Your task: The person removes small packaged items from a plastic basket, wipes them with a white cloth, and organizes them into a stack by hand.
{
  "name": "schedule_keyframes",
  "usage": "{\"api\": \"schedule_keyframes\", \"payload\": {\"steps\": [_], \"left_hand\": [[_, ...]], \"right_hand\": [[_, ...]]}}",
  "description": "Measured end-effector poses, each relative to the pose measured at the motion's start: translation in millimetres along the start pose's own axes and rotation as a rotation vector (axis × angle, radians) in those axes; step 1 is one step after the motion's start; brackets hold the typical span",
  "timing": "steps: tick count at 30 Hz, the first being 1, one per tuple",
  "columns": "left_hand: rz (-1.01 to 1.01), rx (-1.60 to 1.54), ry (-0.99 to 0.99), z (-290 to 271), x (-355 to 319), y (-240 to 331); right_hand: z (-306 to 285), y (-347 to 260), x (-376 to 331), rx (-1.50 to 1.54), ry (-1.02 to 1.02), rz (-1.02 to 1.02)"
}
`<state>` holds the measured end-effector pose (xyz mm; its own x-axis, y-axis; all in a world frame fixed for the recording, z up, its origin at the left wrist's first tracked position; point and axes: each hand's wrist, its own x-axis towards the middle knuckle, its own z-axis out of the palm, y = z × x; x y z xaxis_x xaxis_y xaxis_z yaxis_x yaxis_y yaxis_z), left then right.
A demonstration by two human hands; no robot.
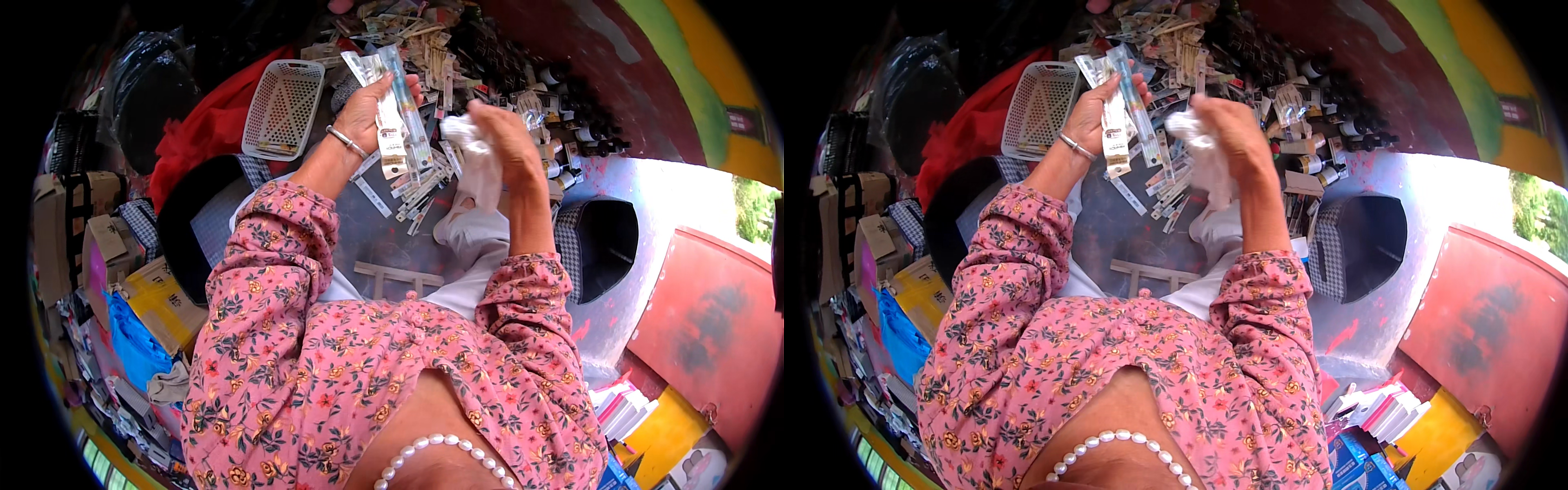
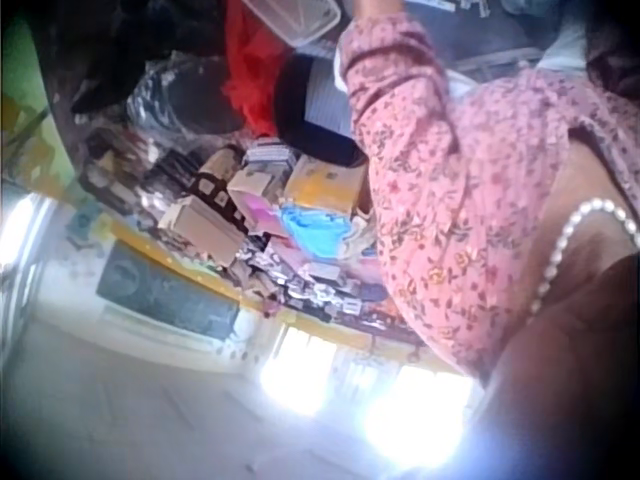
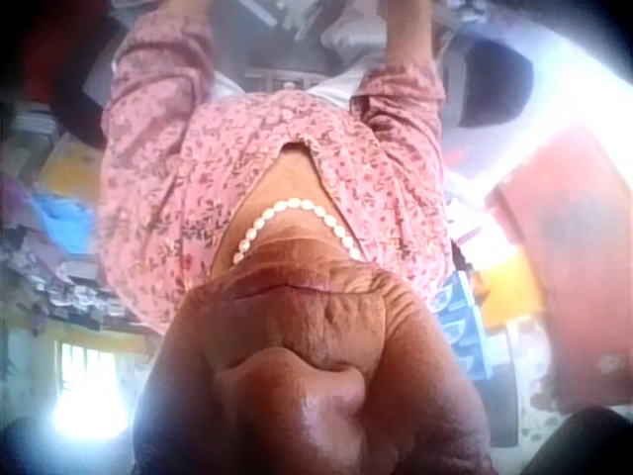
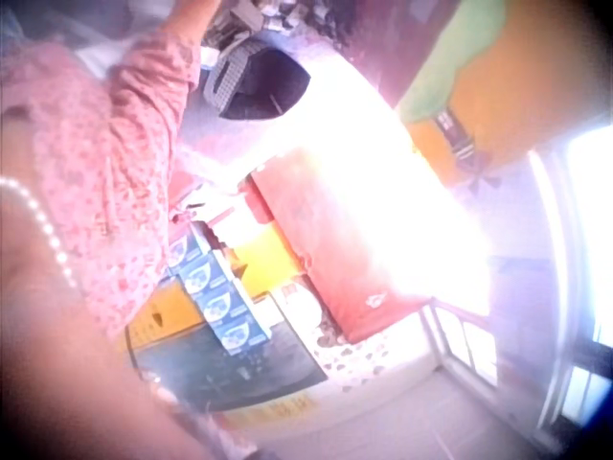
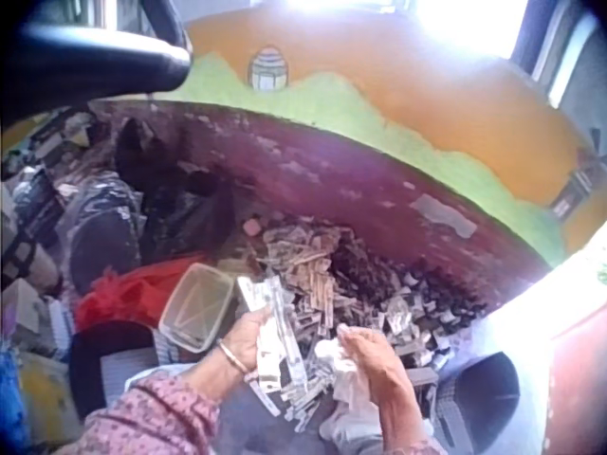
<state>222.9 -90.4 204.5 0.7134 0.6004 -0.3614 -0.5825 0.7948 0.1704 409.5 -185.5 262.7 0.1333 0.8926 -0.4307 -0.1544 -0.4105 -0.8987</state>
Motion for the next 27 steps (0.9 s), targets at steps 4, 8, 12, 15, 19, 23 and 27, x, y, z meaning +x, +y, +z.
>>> {"api": "schedule_keyframes", "payload": {"steps": [4, 8, 12, 15, 19, 23, 27], "left_hand": [[0.081, 0.081, -0.024, 10.1, -4.6, -0.3], [0.049, 0.130, -0.089, 8.0, -5.0, -3.0], [0.014, 0.181, -0.114, 3.7, -2.3, -3.1], [0.033, 0.200, -0.100, 3.5, -0.7, -3.0], [0.025, 0.243, -0.119, -2.2, 1.8, -7.5], [0.006, 0.251, -0.051, -0.9, 3.4, -15.3], [0.163, 0.647, 0.175, -6.0, 3.3, -19.2]], "right_hand": [[-1.9, -2.7, -1.0, -0.235, 0.177, 0.170], [29.7, 4.1, -5.9, -0.320, -0.109, 0.056], [28.2, 17.5, 3.3, -0.294, -0.327, 0.084], [21.0, 10.1, -2.9, -0.243, -0.216, 0.057], [23.4, 8.6, -5.7, -0.185, -0.202, 0.037], [37.1, 18.9, -0.2, -0.368, -0.151, -0.065], [53.8, 5.9, -9.8, -0.706, -0.012, -0.171]]}}
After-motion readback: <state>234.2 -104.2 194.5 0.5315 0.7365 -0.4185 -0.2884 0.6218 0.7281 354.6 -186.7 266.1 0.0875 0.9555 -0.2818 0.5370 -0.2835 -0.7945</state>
